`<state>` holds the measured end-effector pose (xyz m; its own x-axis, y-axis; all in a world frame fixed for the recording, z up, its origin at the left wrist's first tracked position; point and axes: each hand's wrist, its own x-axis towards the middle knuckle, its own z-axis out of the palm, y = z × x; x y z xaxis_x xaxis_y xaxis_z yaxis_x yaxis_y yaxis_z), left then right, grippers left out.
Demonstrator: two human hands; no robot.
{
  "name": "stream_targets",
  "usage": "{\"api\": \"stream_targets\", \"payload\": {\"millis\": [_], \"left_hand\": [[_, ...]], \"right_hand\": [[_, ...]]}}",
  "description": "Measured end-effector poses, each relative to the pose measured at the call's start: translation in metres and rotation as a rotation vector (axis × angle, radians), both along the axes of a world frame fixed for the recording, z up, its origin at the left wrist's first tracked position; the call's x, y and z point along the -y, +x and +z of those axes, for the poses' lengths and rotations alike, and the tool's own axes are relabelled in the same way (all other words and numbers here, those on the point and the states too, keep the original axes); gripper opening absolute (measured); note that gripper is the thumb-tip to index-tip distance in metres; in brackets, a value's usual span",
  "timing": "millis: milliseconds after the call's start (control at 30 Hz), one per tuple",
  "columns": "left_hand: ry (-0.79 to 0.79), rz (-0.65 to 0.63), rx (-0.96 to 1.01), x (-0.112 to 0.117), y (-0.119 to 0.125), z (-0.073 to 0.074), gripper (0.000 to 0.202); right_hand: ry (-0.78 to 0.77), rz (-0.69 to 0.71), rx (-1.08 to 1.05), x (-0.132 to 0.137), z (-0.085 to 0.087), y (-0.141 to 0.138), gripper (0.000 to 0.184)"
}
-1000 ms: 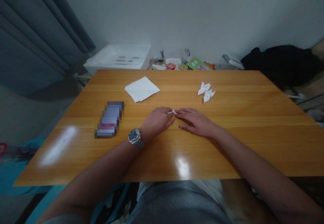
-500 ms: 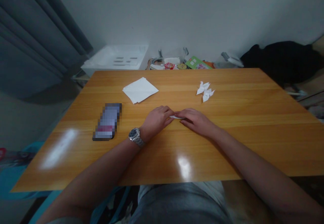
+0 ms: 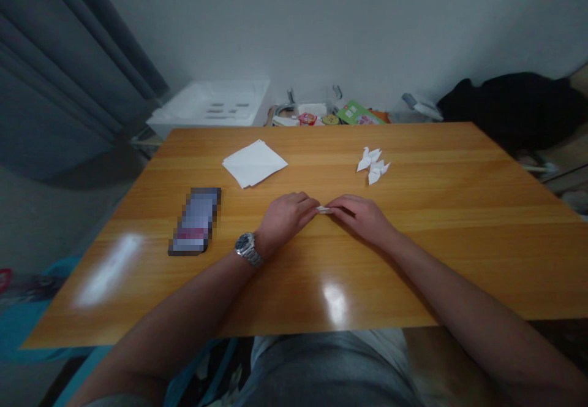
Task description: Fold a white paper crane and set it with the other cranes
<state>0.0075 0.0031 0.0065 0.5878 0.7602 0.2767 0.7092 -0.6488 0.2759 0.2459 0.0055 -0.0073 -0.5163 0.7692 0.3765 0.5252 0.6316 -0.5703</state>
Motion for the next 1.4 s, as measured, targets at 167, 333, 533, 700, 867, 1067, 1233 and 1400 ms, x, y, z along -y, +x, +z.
{"api": "stream_targets", "payload": {"millis": [167,333,533,700,867,1067,1233,1400], "left_hand": [[-0.043,0.009,0.033,0.001,0.002,-0.001,0.027],[-0.098,0.036,0.085,0.000,0.004,-0.006,0.024],[-0.109,0.046,0.097,0.000,0.005,-0.008,0.024],[-0.062,-0.005,0.129,-0.001,0.004,-0.008,0.023],[-0.057,-0.081,0.060,-0.001,0.003,-0.009,0.024],[-0.035,-0.055,0.025,0.000,0.004,-0.010,0.024],[-0.017,0.017,-0.016,0.005,0.009,-0.006,0.023],[0.000,0.065,-0.046,0.008,0.013,-0.003,0.026]], "right_hand": [[-0.014,-0.013,-0.042,-0.001,0.001,0.000,0.019],[-0.037,-0.045,-0.048,-0.002,-0.001,0.000,0.016],[-0.064,-0.068,-0.049,-0.002,-0.002,-0.001,0.015],[-0.069,-0.078,-0.019,-0.005,-0.004,-0.001,0.017],[-0.050,-0.082,-0.016,-0.008,-0.006,0.000,0.013],[-0.049,-0.109,-0.063,-0.010,-0.012,0.000,0.011],[-0.001,-0.151,-0.104,-0.007,-0.009,-0.002,0.013],[0.023,-0.059,-0.089,-0.003,-0.008,-0.004,0.011]]}}
